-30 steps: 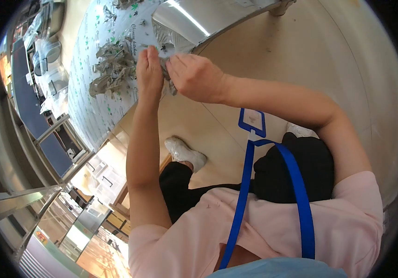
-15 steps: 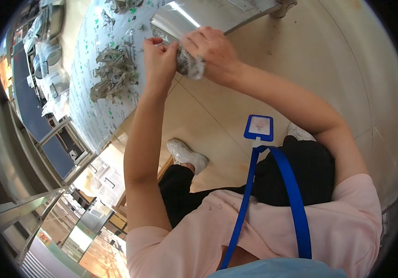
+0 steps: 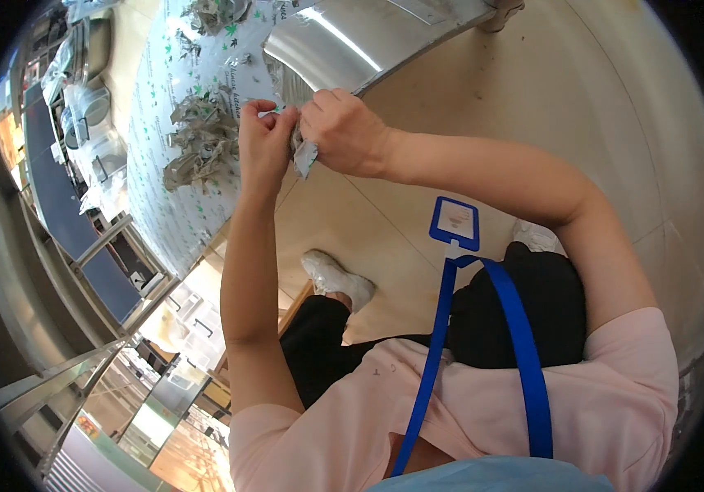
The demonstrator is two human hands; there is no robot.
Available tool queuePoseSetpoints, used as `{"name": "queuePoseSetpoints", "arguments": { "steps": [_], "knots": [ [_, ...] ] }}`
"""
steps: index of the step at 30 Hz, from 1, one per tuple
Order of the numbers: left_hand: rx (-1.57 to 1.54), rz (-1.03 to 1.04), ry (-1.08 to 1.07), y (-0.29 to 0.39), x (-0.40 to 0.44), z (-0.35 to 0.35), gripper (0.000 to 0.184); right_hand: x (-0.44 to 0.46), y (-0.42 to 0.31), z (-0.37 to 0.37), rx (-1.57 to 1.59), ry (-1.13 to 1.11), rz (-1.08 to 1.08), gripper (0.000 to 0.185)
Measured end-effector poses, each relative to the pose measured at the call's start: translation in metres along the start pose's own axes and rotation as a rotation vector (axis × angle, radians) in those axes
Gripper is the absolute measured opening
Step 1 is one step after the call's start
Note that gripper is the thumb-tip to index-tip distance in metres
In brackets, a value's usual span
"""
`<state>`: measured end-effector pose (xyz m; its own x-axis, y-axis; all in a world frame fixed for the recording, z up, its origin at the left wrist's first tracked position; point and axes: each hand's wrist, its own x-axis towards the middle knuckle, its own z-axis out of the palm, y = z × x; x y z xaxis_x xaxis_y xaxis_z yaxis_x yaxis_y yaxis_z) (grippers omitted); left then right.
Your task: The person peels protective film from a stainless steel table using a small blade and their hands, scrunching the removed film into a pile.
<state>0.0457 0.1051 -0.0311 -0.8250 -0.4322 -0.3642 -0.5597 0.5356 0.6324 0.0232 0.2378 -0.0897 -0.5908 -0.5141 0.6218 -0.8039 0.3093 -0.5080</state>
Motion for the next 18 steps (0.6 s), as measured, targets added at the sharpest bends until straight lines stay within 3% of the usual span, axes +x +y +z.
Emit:
{"name": "queuePoseSetpoints", "arguments": {
  "steps": [1,4,7,11,14,17,18],
  "knots": [
    [0.102,-0.042,0.024,0.005,0.003,0.0,0.044,-0.001,0.002,0.001,-0.011,0.007,-0.01,0.011],
    [-0.005,-0.156,0.101,0.022,0.038,-0.004,0.054,-0.005,0.0,0.001,-0.04,-0.042,-0.038,0.008],
    [0.414,0.091,0.269,0.021,0.075,0.01,0.052,-0.007,0.006,-0.002,-0.054,-0.03,-0.041,0.007],
    [0.321,0.135,0.173,0.019,0.079,0.016,0.046,0.005,0.024,-0.005,-0.108,0.148,0.068,0.011],
    [0.045,0.129,0.102,0.013,0.071,0.007,0.041,0.021,0.03,0.007,-0.16,0.132,0.157,0.02],
    [0.161,0.299,0.1,-0.013,0.088,0.003,0.04,0.029,0.018,0.014,-0.21,-0.033,0.081,0.009],
    [0.109,0.252,0.101,-0.01,0.084,0.003,0.04,0.029,0.016,0.016,-0.19,-0.084,0.055,0.008]
  ]
}}
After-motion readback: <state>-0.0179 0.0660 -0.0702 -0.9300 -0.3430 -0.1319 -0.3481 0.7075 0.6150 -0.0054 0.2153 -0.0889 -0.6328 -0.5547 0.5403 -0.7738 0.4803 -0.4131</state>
